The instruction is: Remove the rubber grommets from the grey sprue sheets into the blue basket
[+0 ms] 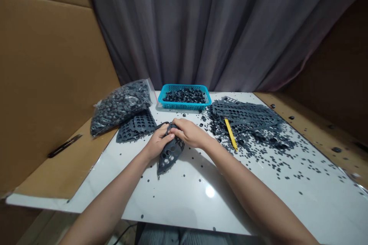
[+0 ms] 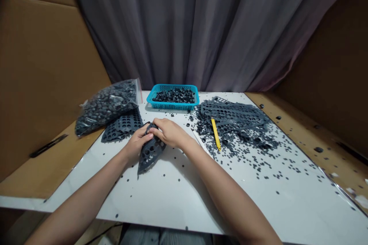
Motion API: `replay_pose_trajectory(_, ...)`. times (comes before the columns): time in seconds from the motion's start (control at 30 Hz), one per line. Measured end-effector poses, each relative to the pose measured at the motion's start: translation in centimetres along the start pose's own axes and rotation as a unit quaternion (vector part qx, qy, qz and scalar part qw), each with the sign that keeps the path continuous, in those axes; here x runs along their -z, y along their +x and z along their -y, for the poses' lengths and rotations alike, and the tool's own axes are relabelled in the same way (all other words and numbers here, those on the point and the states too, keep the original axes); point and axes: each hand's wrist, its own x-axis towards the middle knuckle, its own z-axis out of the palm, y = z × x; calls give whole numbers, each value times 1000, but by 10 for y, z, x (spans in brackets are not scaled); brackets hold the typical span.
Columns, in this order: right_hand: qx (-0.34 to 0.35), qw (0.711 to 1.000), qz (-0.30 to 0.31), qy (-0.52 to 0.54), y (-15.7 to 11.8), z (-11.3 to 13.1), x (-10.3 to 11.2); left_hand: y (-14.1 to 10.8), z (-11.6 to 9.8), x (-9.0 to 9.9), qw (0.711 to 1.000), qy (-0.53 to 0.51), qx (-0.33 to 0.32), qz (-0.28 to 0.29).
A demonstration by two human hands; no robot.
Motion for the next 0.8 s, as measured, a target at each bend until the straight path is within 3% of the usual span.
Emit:
replay_pose_trajectory(0.2, 4, 999, -24, 28, -2, -6, -9, -2, -4, -2, 975, -186, 121, 20)
replay_pose_trajectory(0.37, -11, 997, -18, 77, -1, -7, -14, 0, -7, -5, 960, -191, 203, -19)
replay_pose_trajectory(0.5, -46, 983, -40, 173, 1, -6, -18, 2, -9, -5, 965, -171, 196, -30)
replay_pose_trajectory(0.57, -62, 955, -42, 287, 3, -8, -21, 2, -10, -4, 964, -188, 188, -27)
replay_pose_trajectory(0.67, -88, 884, -47, 457, 6, -11, -24, 1, -12, -2, 945, -252, 209, -24)
replay_pose_trajectory(0.8, -139, 805, -94, 569, 6, -17, -25, -1, -17, -3, 912, -331, 242, -14)
